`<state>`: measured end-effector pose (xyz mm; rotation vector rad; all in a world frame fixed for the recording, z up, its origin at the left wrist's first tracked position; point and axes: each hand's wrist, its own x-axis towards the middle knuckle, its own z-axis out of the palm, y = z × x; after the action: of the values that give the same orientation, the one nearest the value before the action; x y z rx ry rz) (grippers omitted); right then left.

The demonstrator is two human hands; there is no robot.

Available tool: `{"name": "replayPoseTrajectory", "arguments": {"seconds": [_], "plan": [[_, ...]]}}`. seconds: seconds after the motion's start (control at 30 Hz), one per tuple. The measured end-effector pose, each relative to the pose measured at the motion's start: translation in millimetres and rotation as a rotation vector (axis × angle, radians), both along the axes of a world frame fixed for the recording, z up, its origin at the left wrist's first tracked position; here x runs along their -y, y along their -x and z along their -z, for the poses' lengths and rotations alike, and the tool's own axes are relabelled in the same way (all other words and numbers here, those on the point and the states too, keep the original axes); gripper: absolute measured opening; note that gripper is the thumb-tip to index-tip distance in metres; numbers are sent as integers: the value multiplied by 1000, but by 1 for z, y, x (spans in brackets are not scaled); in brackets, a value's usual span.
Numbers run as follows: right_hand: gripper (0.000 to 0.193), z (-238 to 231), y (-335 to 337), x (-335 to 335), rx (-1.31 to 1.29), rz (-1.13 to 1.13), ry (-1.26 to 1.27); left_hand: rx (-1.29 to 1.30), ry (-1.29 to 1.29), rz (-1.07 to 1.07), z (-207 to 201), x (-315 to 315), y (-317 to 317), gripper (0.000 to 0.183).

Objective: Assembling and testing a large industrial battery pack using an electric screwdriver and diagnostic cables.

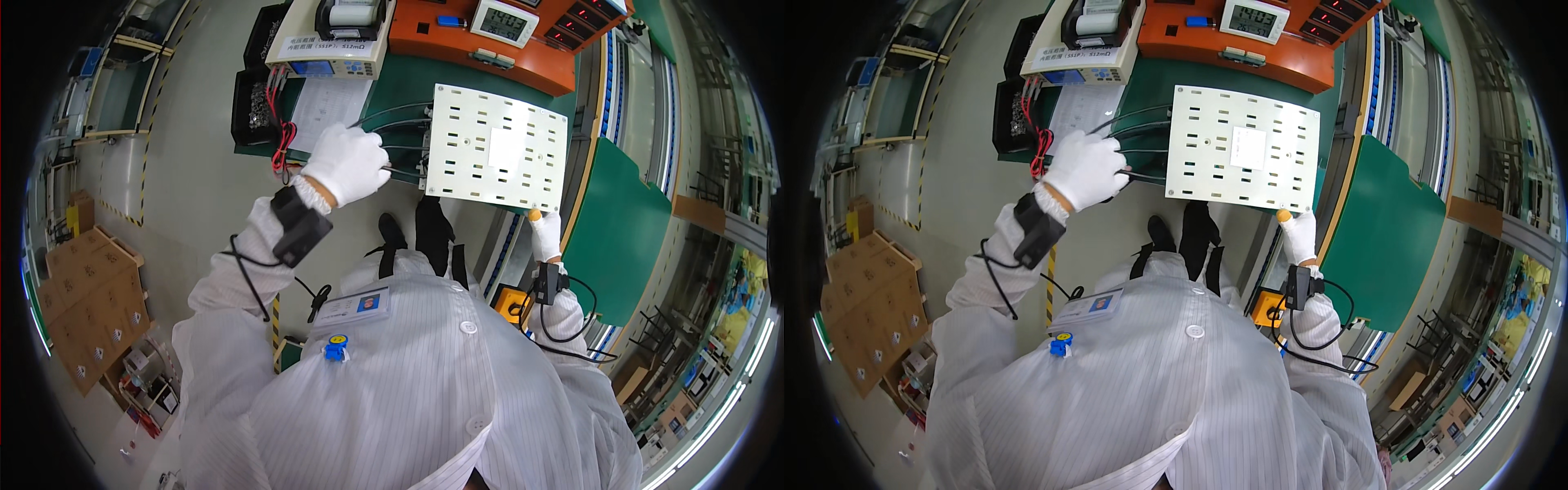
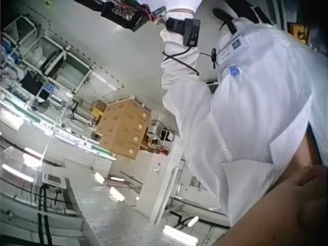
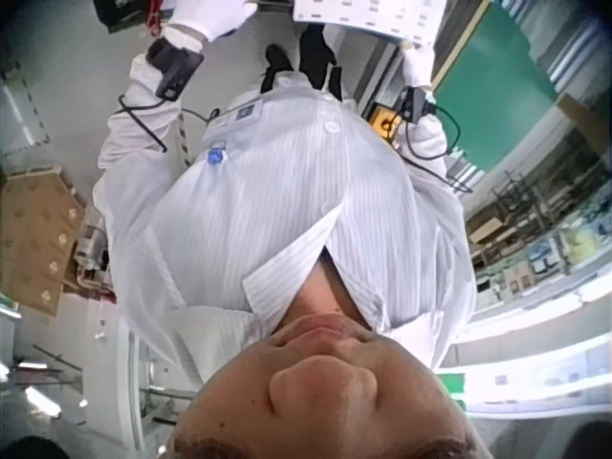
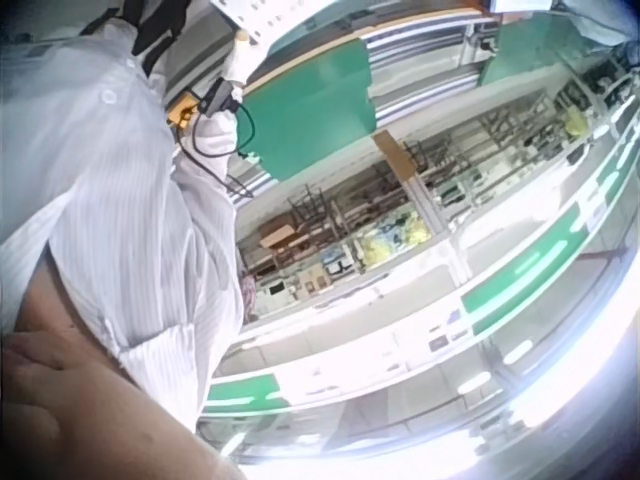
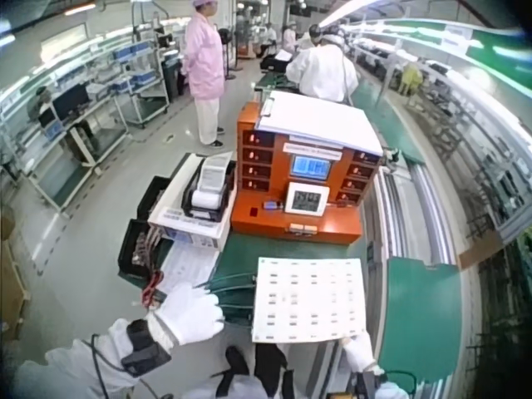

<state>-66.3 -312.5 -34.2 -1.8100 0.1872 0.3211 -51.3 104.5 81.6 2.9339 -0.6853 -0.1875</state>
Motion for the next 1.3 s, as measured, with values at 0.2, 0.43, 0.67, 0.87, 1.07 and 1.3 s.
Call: {"name": "replayPoseTrajectory", "arguments": {"seconds": [0.2,0.43,0.67,0.87,1.07,1.3], "plan": [[69,-3,-7,1,27,-56,0,-321,131,-50,13,10,8,29],[79,-24,-14,-9,-5,5,-125,-258,378,-408,72,69,30,44],[67,-42,-24,-15,5,59,-227,-225,697,-456,71,74,18,41],[54,-64,-71,-37,93,165,-260,-319,863,-534,36,64,-24,38],[38,-83,-119,-42,47,246,-405,-365,978,-640,2,74,-66,38],[24,-84,-104,-45,-66,399,-334,-526,1073,-708,-9,75,-69,42]]}}
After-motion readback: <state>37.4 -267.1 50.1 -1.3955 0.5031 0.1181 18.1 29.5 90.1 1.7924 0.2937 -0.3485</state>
